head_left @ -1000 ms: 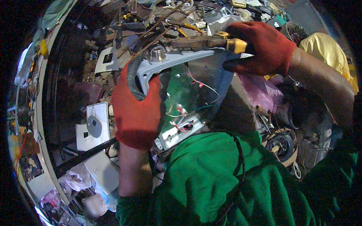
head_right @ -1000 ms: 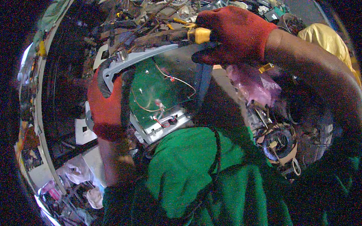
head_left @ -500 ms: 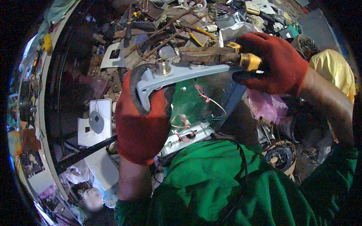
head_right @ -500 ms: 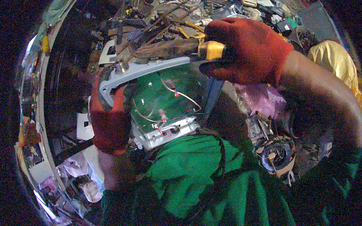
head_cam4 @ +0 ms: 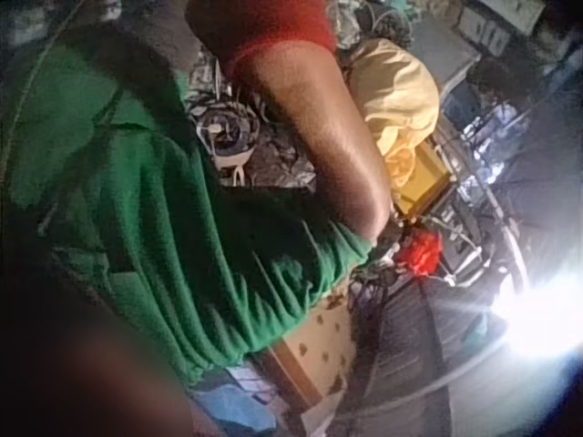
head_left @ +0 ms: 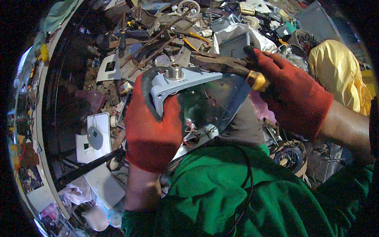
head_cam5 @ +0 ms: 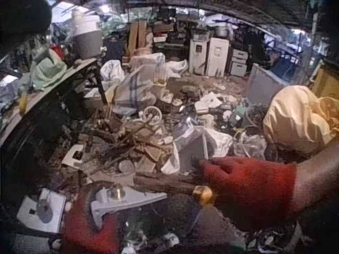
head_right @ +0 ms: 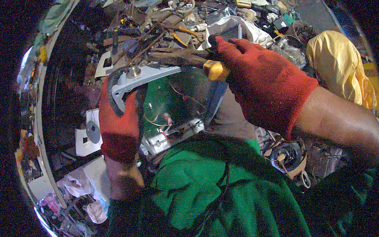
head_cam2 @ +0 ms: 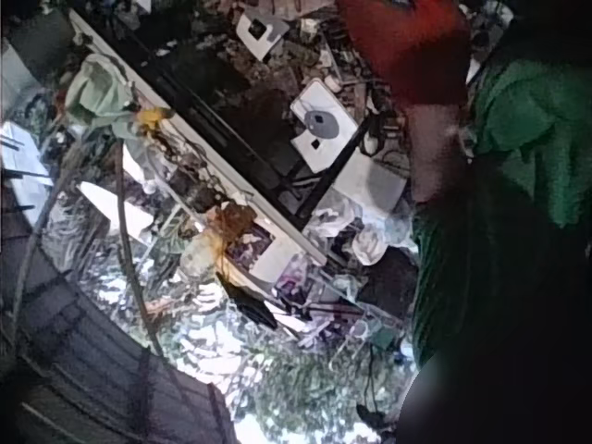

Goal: The person uses pliers and a screwdriver to disassemble a metal electronic component. They unscrew fasteners and pry metal pieces apart by hand while sitting.

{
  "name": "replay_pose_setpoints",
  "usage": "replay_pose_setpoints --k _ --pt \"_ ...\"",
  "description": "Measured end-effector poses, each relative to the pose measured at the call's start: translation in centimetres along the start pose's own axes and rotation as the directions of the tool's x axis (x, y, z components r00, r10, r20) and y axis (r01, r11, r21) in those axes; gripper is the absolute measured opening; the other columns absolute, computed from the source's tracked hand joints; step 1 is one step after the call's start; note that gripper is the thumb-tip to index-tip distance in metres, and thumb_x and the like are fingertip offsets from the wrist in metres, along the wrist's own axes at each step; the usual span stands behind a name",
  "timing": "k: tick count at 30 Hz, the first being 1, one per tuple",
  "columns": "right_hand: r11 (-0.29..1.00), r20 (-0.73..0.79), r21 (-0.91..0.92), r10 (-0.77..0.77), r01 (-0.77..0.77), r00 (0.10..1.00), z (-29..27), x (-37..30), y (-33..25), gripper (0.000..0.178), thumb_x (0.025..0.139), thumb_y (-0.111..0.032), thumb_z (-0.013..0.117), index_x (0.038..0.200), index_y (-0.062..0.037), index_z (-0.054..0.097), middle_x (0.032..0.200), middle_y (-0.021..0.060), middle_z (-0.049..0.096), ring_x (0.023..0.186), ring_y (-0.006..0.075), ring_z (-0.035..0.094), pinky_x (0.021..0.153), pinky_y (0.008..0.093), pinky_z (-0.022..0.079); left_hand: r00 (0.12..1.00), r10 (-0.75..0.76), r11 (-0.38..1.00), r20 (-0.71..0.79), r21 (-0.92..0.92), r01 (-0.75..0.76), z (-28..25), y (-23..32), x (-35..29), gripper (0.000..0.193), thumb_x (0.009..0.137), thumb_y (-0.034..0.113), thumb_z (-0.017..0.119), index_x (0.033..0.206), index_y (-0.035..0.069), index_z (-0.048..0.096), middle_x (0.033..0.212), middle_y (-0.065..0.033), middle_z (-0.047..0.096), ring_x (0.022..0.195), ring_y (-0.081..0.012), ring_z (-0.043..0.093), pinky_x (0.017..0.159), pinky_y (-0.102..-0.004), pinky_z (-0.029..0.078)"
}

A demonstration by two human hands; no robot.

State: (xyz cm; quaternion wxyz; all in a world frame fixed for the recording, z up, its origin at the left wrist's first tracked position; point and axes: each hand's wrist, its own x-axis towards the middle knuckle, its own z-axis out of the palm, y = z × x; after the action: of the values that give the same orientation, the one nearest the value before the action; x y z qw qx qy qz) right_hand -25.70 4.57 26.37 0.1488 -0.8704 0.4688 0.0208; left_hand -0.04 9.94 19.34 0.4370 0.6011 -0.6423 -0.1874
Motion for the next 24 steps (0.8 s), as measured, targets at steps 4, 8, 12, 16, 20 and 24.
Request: replay_pose_setpoints --k 4,8,12,16,20,24 --pt "0.997 -0.016 -0.001 -0.073 0.073 0.997 0.1 0.3 -0.2 0.074 0.08 -0.002 0.067 0.146 -0.0038 0.035 0.127 0.0252 0.052 0.109 0.0429 0.059 0.091 0.0448 0.05 0.995 -0.095 0.993 0.004 0.076 0.095 -0.7 0.6 -0.5 0.044 0.088 0.013 0.065 0.127 0.0 0.049 0.108 -0.0204 0.066 0.101 -0.0347 0.066 0.088 -0.0407 0.05" --pt "0.994 0.0 -0.018 -0.106 0.106 0.994 0.3 1.0 0.7 0.072 0.079 -0.003 0.068 0.144 -0.003 0.038 0.125 0.0243 0.054 0.105 0.0424 0.06 0.087 0.0459 0.051 0.992 -0.129 0.986 0.012 0.112 0.127 -0.9 0.6 -0.8 0.046 0.087 0.015 0.066 0.127 0.0 0.049 0.108 -0.0216 0.066 0.102 -0.0367 0.065 0.087 -0.0414 0.05" --pt "0.992 -0.185 0.026 -0.116 0.123 0.976 1.0 0.8 2.4 0.063 0.075 -0.008 0.074 0.132 -0.0004 0.049 0.112 0.0224 0.061 0.096 0.0406 0.064 0.081 0.0455 0.052 0.989 -0.14 0.99 0.043 0.043 0.138 -0.7 0.9 -0.2 0.047 0.085 0.016 0.068 0.126 0.0 0.05 0.103 -0.0204 0.068 0.097 -0.0353 0.068 0.084 -0.041 0.052" --pt "0.995 -0.133 0.052 -0.073 0.08 0.989 0.5 1.5 2.4 0.059 0.069 -0.025 0.081 0.115 0.0004 0.055 0.1 0.0217 0.064 0.092 0.0392 0.065 0.08 0.0443 0.053 0.988 -0.15 0.989 0.036 0.011 0.15 -1.0 1.1 -0.6 0.048 0.083 0.015 0.072 0.124 0.001 0.051 0.1 -0.0189 0.069 0.094 -0.0323 0.069 0.083 -0.0397 0.053" --pt "0.976 -0.246 0.04 -0.196 0.212 0.949 1.5 1.4 3.1 0.061 0.066 -0.04 0.083 0.103 0.0 0.056 0.093 0.0223 0.064 0.09 0.0411 0.064 0.078 0.0459 0.053 0.991 -0.131 0.991 0.04 -0.03 0.132 -0.9 1.5 -0.7 0.047 0.081 0.014 0.074 0.121 0.001 0.053 0.099 -0.0182 0.07 0.092 -0.0295 0.07 0.082 -0.0382 0.053" --pt "0.973 -0.181 0.001 -0.229 0.233 0.956 1.1 2.0 2.8 0.063 0.066 -0.044 0.083 0.102 -0.0004 0.055 0.091 0.0209 0.064 0.09 0.0413 0.064 0.078 0.0458 0.053 0.986 -0.166 0.982 0.033 -0.086 0.168 -0.9 0.7 -0.7 0.047 0.08 0.013 0.075 0.119 0.001 0.054 0.099 -0.0182 0.07 0.092 -0.0278 0.071 0.081 -0.0371 0.053"
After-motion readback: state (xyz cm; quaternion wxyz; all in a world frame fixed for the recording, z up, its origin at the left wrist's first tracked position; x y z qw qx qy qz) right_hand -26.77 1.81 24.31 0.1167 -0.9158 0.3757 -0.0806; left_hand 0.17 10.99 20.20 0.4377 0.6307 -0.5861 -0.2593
